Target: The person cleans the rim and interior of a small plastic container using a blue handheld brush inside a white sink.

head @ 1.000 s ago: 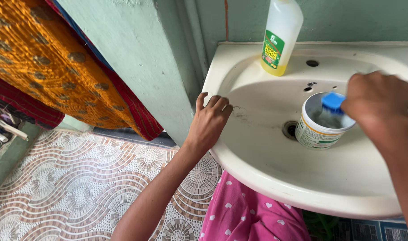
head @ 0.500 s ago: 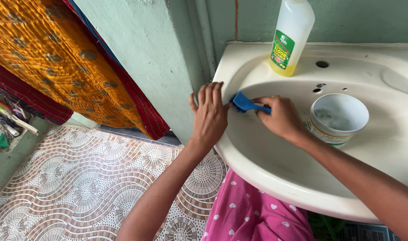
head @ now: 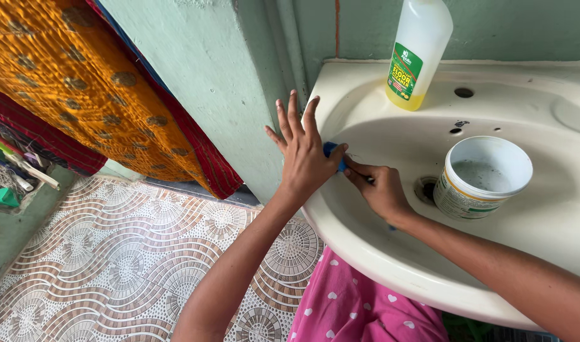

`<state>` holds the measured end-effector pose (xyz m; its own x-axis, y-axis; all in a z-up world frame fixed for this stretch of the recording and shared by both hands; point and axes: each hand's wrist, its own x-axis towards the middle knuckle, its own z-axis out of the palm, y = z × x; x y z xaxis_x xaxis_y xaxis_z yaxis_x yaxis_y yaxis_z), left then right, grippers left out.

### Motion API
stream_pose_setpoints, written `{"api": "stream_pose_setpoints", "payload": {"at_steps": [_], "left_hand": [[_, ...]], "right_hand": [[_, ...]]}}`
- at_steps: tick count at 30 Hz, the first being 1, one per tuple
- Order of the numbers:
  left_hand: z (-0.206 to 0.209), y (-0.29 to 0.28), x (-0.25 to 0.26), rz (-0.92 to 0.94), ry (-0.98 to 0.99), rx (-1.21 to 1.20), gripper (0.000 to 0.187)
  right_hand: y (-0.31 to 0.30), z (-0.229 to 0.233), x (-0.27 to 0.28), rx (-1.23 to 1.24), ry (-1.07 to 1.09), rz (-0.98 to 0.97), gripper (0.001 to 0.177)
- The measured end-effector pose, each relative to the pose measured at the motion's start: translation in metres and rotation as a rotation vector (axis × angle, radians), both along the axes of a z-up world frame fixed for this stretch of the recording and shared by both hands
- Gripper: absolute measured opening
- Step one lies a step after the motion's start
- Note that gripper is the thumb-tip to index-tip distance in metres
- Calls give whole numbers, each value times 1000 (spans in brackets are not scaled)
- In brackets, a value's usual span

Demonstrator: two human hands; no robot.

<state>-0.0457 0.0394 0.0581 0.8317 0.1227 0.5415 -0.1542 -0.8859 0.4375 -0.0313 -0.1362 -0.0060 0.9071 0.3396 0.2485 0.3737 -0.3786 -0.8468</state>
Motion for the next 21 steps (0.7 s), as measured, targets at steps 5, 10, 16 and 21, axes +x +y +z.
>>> {"api": "stream_pose_setpoints", "payload": {"at_steps": [5,10,16,21], "left_hand": [[0,2,1,-2,53,-64,107],[-6,6,4,9,84,-90,102],[-14,9,8,-15,38,-154,84],[-16,9,10,-12,17,-203,76]], "right_hand": [[-21,-10,8,-193,154,-159,32],[-2,-11,-5,84,398,-45,37],[-11,-7,5,-67,253,-121,37],[-7,2,-6,-20,467,-79,38]]}}
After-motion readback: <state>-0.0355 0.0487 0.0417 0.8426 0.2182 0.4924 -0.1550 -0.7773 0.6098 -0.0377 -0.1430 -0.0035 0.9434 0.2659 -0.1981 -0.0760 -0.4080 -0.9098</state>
